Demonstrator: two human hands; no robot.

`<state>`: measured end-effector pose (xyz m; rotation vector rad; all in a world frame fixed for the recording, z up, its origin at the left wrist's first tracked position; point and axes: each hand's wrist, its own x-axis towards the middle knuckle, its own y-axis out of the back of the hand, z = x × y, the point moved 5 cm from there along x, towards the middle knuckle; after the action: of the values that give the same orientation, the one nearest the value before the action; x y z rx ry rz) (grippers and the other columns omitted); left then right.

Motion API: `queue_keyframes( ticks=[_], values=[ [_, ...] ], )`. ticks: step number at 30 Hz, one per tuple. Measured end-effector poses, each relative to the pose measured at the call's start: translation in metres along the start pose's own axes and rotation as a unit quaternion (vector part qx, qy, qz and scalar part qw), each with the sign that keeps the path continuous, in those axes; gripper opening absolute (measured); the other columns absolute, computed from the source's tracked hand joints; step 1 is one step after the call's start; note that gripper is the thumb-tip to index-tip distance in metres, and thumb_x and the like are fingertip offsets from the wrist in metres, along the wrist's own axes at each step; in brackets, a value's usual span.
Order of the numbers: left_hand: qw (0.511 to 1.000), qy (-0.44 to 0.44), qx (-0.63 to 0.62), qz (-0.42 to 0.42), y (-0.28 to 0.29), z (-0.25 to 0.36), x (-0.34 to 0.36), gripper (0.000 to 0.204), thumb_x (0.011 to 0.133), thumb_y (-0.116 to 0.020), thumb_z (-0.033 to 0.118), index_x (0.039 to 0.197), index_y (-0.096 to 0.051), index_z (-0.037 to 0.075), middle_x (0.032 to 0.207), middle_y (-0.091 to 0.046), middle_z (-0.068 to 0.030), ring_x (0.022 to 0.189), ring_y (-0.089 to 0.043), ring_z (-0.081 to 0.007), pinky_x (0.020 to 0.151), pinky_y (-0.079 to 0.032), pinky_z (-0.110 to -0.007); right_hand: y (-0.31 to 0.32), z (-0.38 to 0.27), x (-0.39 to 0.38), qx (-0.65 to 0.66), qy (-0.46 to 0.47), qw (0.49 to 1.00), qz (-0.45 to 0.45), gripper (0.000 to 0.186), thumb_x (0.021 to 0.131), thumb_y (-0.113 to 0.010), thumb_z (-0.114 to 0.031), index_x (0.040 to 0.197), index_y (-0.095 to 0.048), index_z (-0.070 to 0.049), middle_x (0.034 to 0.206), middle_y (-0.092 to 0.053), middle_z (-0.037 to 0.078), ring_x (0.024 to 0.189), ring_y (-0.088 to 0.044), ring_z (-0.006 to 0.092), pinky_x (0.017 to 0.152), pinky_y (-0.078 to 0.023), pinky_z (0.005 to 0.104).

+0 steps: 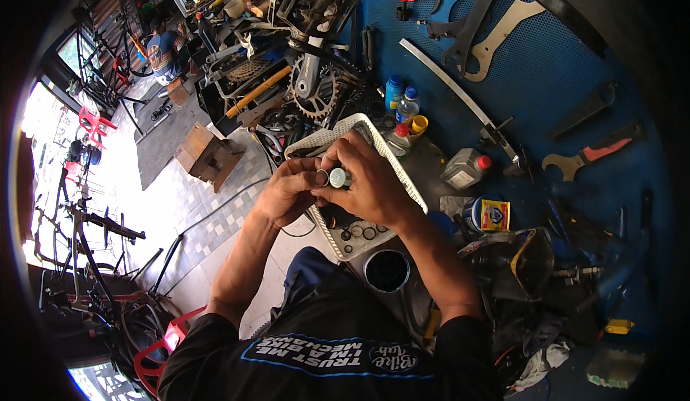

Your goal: The person applies lubricant to small bicycle parts from a basket, then picks up a bicycle fork and applies lubricant to its pivot points. The person handles the fork and parts one at a time, repeatedly applying lubricant to different areas.

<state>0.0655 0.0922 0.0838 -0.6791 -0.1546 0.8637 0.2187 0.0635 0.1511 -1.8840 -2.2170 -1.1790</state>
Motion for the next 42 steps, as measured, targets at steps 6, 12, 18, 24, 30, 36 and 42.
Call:
queue_keyframes(
  ticks=[6,12,18,24,30,36,42],
  values=[
    [0.999,0.026,0.009,-0.037,0.007,-0.009,0.013,0.020,0.095,-0.069,0.008,0.111,-0.065,-0.003,0.094,-0.067,-0.0064,0.076,-0.064,-0.0130,0.068,-0.054,-0.029,0.010,0.015,-0.008,-0.013,0.017,0.999,-0.043,0.038,0.081,-0.088,-0.021,0.113,-0.071,-0.009,0.105,-0.059,0.007,0.097,-0.064,0.0250,0.083,-0.053,0.0374],
    [0.999,0.030,-0.003,-0.022,0.005,-0.024,0.034,0.019,0.097,-0.069,0.011,0.109,-0.067,-0.003,0.094,-0.069,-0.0045,0.073,-0.064,-0.0124,0.065,-0.054,-0.028,0.009,0.030,-0.017,-0.013,-0.026,0.997,0.067,0.041,0.079,-0.091,-0.029,0.101,-0.063,-0.006,0.097,-0.060,0.006,0.092,-0.064,0.0235,0.080,-0.051,0.0366],
    [0.780,-0.109,0.613,0.066,0.068,-0.075,0.074,0.014,0.091,-0.072,0.016,0.101,-0.075,0.007,0.092,-0.074,-0.0158,0.075,-0.070,-0.0319,0.073,-0.058,-0.043,0.064,0.039,-0.030,-0.008,-0.059,0.985,0.159,0.028,0.097,-0.077,-0.026,0.093,-0.061,-0.003,0.088,-0.061,0.007,0.076,-0.059,0.0198,0.069,-0.048,0.0345],
    [0.655,-0.071,0.749,0.071,0.086,-0.128,0.092,0.015,0.088,-0.070,0.016,0.101,-0.077,0.011,0.089,-0.075,-0.0164,0.087,-0.073,-0.0366,0.078,-0.059,-0.047,0.069,0.047,-0.048,0.045,-0.134,0.978,0.155,0.025,0.103,-0.069,-0.021,0.092,-0.059,-0.001,0.084,-0.062,0.007,0.080,-0.062,0.0170,0.071,-0.049,0.0328],
    [0.616,-0.041,0.785,0.046,0.089,-0.113,0.104,0.015,0.090,-0.068,0.016,0.102,-0.077,0.012,0.113,-0.071,-0.0171,0.116,-0.063,-0.0374,0.095,-0.056,-0.048,0.076,0.058,-0.059,0.073,-0.129,0.975,0.167,0.029,0.105,-0.066,-0.027,0.093,-0.060,-0.002,0.084,-0.060,0.004,0.078,-0.060,0.0141,0.070,-0.049,0.0322],
    [0.541,-0.051,0.839,-0.002,0.088,-0.117,0.108,0.017,0.092,-0.062,0.011,0.101,-0.076,0.007,0.130,-0.066,-0.0190,0.132,-0.056,-0.0396,0.108,-0.049,-0.051,0.074,0.048,-0.055,0.225,-0.088,0.951,0.193,0.033,0.106,-0.062,-0.035,0.095,-0.059,-0.004,0.086,-0.062,0.002,0.070,-0.055,0.0077,0.063,-0.047,0.0248],
    [0.571,-0.098,0.815,0.027,0.082,-0.111,0.106,0.015,0.090,-0.066,0.014,0.100,-0.075,0.008,0.118,-0.072,-0.0170,0.121,-0.063,-0.0357,0.104,-0.051,-0.046,0.069,0.045,-0.053,0.206,-0.091,0.964,0.144,0.031,0.106,-0.063,-0.034,0.096,-0.059,-0.005,0.088,-0.064,0.003,0.067,-0.054,0.0056,0.060,-0.047,0.0223]
  ],
)
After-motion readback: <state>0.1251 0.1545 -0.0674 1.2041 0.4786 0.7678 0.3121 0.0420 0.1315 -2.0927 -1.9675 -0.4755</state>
